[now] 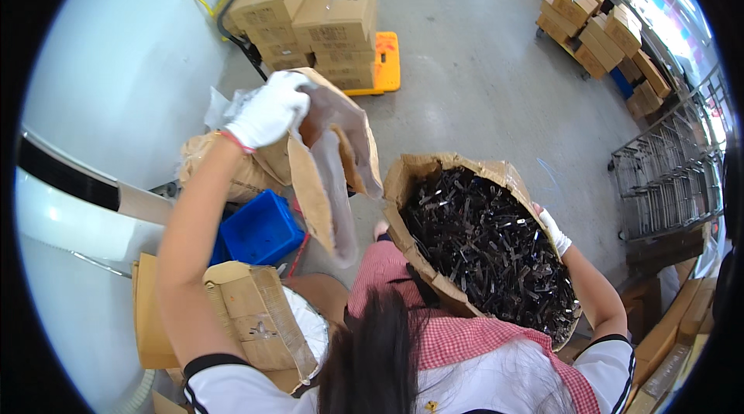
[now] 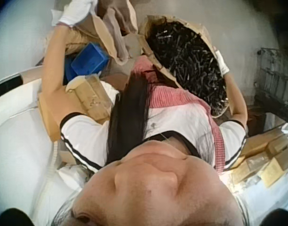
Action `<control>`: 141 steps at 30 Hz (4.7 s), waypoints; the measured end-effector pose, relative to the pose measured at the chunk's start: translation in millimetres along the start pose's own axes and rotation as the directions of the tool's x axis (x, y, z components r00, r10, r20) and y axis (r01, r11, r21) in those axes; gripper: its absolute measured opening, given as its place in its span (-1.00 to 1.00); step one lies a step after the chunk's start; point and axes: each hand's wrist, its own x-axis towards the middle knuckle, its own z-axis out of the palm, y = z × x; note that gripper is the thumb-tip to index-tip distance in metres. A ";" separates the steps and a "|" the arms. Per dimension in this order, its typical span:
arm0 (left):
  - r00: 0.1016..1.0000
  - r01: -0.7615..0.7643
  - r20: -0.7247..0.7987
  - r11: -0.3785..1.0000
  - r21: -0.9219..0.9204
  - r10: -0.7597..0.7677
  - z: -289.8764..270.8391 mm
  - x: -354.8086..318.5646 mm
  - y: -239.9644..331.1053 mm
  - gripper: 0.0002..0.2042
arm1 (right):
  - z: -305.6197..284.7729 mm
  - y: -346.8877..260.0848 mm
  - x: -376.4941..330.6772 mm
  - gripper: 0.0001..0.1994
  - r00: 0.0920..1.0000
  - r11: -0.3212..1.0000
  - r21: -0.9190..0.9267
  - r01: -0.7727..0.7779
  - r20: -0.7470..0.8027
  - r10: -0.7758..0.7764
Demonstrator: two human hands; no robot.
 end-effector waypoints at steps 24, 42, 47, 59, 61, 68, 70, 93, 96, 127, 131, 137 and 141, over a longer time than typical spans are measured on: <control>0.945 -0.006 0.328 1.000 -0.015 0.011 363.6 140.0 -346.1 -0.84 | 70.9 -188.9 315.0 -0.38 0.941 0.984 -0.143 -0.103 -0.334 0.050; 0.366 0.851 0.224 0.422 0.313 -0.903 497.2 155.5 -444.3 -0.45 | 145.5 -391.4 694.1 -0.31 0.941 0.858 -0.387 -0.338 -0.131 0.312; -0.230 0.903 -0.048 -0.195 -0.383 -0.972 561.2 133.8 -482.8 -0.58 | 179.7 -395.7 759.9 -0.31 0.928 0.779 -0.515 -0.359 -0.106 0.357; 0.350 0.935 0.266 0.351 -0.047 -0.898 566.1 54.8 -640.4 -0.71 | 245.0 -357.5 843.3 -0.28 0.904 0.747 -0.517 -0.418 -0.156 0.398; 0.413 0.903 0.274 0.430 0.000 -0.869 579.3 59.7 -654.6 -0.78 | 253.1 -351.3 847.2 -0.27 0.898 0.741 -0.512 -0.434 -0.174 0.405; 0.320 0.921 0.434 0.170 -0.350 -0.842 596.9 63.7 -684.3 -0.74 | 263.4 -337.3 857.2 -0.26 0.875 0.717 -0.507 -0.478 -0.209 0.436; 0.204 0.920 0.339 0.061 -0.387 -0.918 610.2 71.0 -679.5 -0.73 | 264.1 -335.6 858.5 -0.25 0.869 0.709 -0.508 -0.489 -0.218 0.444; 0.457 -0.657 0.599 -0.703 -0.271 -0.658 491.5 87.4 -437.7 -0.71 | 307.0 -272.5 917.8 -0.20 0.662 0.467 -0.670 -0.577 -0.049 0.748; 0.282 -0.181 0.468 -0.526 -0.831 -0.837 482.2 66.1 -400.1 -0.76 | 303.6 -255.3 923.8 -0.24 0.623 0.445 -0.639 -0.628 -0.069 0.779; 0.838 0.516 -0.061 0.825 -0.232 -0.542 546.1 81.1 -322.4 -0.86 | 262.3 -210.0 1030.0 -0.08 0.880 -0.116 -0.991 -0.065 -0.112 0.462; 0.821 0.495 -0.134 0.810 -0.315 -0.554 548.3 99.7 -330.5 -0.89 | 289.9 -199.9 1036.7 -0.19 0.925 -0.348 -0.936 0.055 -0.084 0.371; 0.815 0.488 -0.225 0.841 -0.233 -0.535 564.4 98.9 -336.4 -0.93 | 323.4 -158.5 1022.5 -0.19 0.986 -0.192 -0.981 -0.008 -0.040 0.163; 0.803 0.539 -0.025 0.743 -0.397 -0.595 580.2 80.0 -335.0 -0.78 | 341.4 -147.9 1047.1 -0.20 0.961 -0.287 -0.932 0.220 0.156 0.230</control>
